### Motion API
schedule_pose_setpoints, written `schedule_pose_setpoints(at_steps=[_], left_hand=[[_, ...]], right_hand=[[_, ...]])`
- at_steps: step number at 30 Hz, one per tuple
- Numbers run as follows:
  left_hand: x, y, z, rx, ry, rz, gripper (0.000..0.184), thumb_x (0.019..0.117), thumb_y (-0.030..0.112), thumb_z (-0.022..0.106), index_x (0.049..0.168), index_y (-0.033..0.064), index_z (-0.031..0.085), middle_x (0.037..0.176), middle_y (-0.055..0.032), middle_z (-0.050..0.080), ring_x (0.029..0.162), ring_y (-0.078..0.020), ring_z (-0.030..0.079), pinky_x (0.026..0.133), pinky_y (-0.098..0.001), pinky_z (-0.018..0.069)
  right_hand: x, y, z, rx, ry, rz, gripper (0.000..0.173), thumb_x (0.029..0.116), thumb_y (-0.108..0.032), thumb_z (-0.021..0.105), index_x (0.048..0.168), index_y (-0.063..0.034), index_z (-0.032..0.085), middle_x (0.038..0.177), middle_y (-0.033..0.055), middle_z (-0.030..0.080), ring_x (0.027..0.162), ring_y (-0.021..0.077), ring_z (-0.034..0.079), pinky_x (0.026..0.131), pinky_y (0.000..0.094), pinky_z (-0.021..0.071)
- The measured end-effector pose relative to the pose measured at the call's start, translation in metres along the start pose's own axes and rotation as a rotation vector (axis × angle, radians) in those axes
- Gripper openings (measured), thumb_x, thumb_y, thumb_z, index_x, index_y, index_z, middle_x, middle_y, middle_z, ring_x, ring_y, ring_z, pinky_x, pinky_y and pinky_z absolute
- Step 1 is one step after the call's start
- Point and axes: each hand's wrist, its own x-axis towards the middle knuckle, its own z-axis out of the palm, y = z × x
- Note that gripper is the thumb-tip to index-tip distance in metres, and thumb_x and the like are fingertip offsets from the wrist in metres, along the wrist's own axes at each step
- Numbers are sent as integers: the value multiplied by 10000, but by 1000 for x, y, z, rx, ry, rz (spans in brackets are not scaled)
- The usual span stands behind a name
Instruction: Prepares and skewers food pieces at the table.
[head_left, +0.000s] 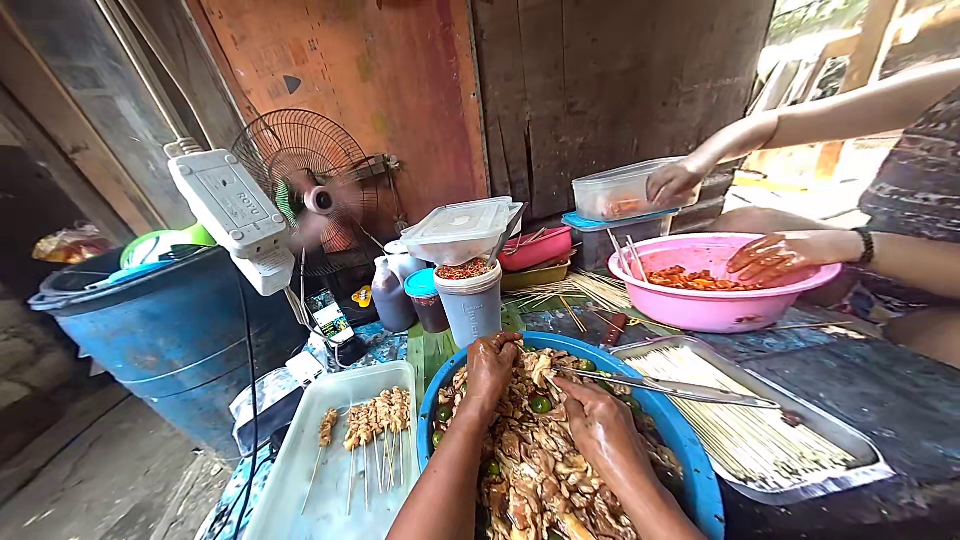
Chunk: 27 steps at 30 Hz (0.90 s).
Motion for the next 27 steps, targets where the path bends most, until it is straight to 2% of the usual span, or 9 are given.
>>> schedule_pose_setpoints(at_steps=[4,8,12,15,17,20,21,24,27], left_hand=[[-4,11,5,68,-67,60,225,1018,52,567,1134,60,759,1036,-112,746,900,-213,696,853,-447,541],[-1,5,5,-148,-132,-1,262,1051,64,516,1251,10,676,1102,-144,702,877,-206,685,824,-401,576],[5,6,12,381,-268,-116,309,997,208,648,1241,19,659,1152,-183,696,1094,-326,671,969,-533,527],[6,8,16,615,-408,-187,307,1006,239,624,1243,52,683,1257,-196,670,1223,-371,620,1032,-581,478],[8,4,9,471,-356,-183,261,1008,200,627,1188,30,707,1195,-196,690,1154,-348,650,1013,-559,496],[7,-12,-3,-72,-182,-193,204,1025,167,631,1023,-14,723,897,-117,694,784,-181,638,761,-376,531],[6,-13,-6,-248,-153,-241,184,1030,123,607,1048,-29,710,876,-99,678,742,-146,614,722,-334,526],[5,-13,-9,-493,-95,-356,168,1038,41,551,1114,-38,679,841,-76,661,681,-115,605,665,-277,536],[5,-12,-7,-375,-60,-328,164,1033,54,570,1111,-29,688,898,-98,669,732,-139,603,695,-308,521]], right_hand=[[5,1,3,48,36,7,310,1004,35,520,1225,-1,734,1173,242,716,1134,403,678,1015,553,498],[7,0,0,34,57,84,311,1018,11,518,1243,-19,730,1182,244,709,1138,415,665,1016,559,487],[9,4,-4,-28,93,94,329,1014,31,495,1260,2,712,1183,268,701,1143,449,657,1011,589,482],[6,4,-5,-17,69,105,332,1021,28,488,1263,-8,713,1214,248,699,1170,430,652,1033,570,476],[5,5,-5,-13,58,107,336,1024,24,487,1269,-16,712,1210,244,701,1158,424,658,1025,572,479],[4,6,-6,-16,61,75,339,1010,34,498,1258,-19,722,1166,248,716,1112,428,677,991,586,492],[3,6,-5,-16,55,71,337,1012,32,500,1255,-26,726,1166,242,716,1111,427,677,987,586,495],[2,5,-4,-13,26,57,334,1013,25,505,1250,-37,732,1180,239,711,1121,437,666,988,594,490],[2,7,-3,-4,9,19,328,1007,23,515,1245,-32,734,1175,248,709,1122,445,666,985,609,491]])
